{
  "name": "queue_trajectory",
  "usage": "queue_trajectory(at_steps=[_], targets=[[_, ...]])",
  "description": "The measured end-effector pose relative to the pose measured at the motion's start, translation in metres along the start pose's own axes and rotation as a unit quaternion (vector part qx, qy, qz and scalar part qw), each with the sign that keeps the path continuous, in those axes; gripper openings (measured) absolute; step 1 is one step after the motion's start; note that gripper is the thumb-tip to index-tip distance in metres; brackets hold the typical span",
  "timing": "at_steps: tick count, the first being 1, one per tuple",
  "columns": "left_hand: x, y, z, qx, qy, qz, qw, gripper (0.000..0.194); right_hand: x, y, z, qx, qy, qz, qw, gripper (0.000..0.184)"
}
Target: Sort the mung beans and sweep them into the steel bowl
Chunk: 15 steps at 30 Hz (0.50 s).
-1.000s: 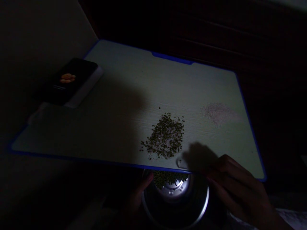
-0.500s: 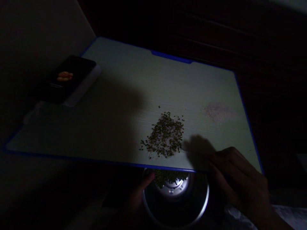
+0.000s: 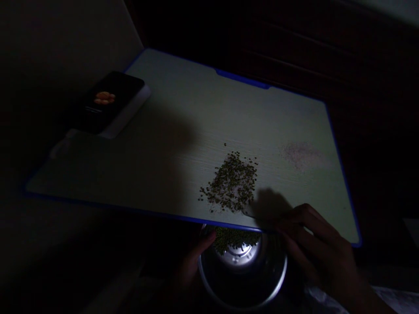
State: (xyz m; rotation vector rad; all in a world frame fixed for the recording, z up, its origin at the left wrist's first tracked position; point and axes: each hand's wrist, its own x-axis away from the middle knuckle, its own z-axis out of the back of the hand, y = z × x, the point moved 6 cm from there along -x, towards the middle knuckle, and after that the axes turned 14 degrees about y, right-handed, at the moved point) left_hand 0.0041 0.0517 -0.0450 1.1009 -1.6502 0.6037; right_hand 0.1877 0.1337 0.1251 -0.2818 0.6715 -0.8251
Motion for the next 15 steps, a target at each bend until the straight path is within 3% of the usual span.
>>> queue_trajectory(at_steps=[6,9,12,15], targets=[[0.002,0.004,0.001,0.004,0.003,-0.013,1.0,0.049,-0.005,0.0,0.001,0.015,0.005,0.006,1.0,0.037],[0.006,0.0,-0.003,0.006,-0.028,0.024,0.999,0.05,-0.003,-0.003,0.0,0.017,-0.005,0.007,1.0,0.032],[0.008,0.0,-0.008,-0.011,-0.05,0.022,0.998,0.058,0.002,-0.006,-0.001,0.016,-0.008,0.006,1.0,0.032],[0.006,0.002,-0.008,-0.013,-0.054,0.002,0.998,0.048,0.008,-0.007,0.0,0.012,-0.016,0.008,1.0,0.032]])
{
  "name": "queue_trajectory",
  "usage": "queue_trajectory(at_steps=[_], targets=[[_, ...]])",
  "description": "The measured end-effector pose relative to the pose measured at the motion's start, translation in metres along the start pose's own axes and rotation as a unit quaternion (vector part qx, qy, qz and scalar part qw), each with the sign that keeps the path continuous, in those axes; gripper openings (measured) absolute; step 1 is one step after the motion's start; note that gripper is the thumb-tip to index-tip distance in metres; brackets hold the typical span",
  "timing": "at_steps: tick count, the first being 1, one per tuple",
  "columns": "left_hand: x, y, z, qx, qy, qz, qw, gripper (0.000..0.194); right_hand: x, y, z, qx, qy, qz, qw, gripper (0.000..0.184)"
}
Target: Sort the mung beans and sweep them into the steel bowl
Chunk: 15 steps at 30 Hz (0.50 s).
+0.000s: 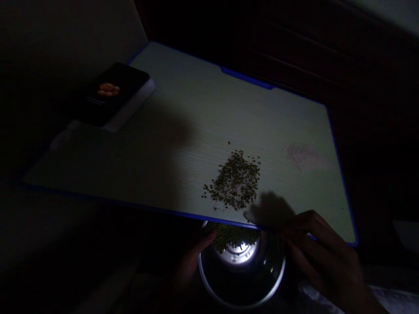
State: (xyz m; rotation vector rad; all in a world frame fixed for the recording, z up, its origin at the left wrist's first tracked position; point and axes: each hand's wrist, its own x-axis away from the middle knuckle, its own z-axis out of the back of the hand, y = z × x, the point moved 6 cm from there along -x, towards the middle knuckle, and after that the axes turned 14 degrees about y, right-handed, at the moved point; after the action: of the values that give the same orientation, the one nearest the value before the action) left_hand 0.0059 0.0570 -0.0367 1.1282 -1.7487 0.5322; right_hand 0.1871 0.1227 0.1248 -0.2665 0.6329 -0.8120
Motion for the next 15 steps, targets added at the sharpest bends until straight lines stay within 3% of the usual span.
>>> queue_trajectory(at_steps=[7,12,15], targets=[[-0.004,-0.006,0.01,0.034,-0.004,0.045,0.998,0.047,0.002,-0.004,0.002,-0.018,0.003,0.007,1.0,0.038],[-0.004,-0.004,0.012,0.03,-0.001,0.039,0.999,0.031,-0.009,-0.016,-0.015,0.005,0.026,-0.018,0.999,0.041],[-0.004,-0.001,0.013,0.024,0.032,0.051,0.998,0.03,-0.014,-0.012,-0.02,0.041,0.049,-0.035,0.997,0.033]])
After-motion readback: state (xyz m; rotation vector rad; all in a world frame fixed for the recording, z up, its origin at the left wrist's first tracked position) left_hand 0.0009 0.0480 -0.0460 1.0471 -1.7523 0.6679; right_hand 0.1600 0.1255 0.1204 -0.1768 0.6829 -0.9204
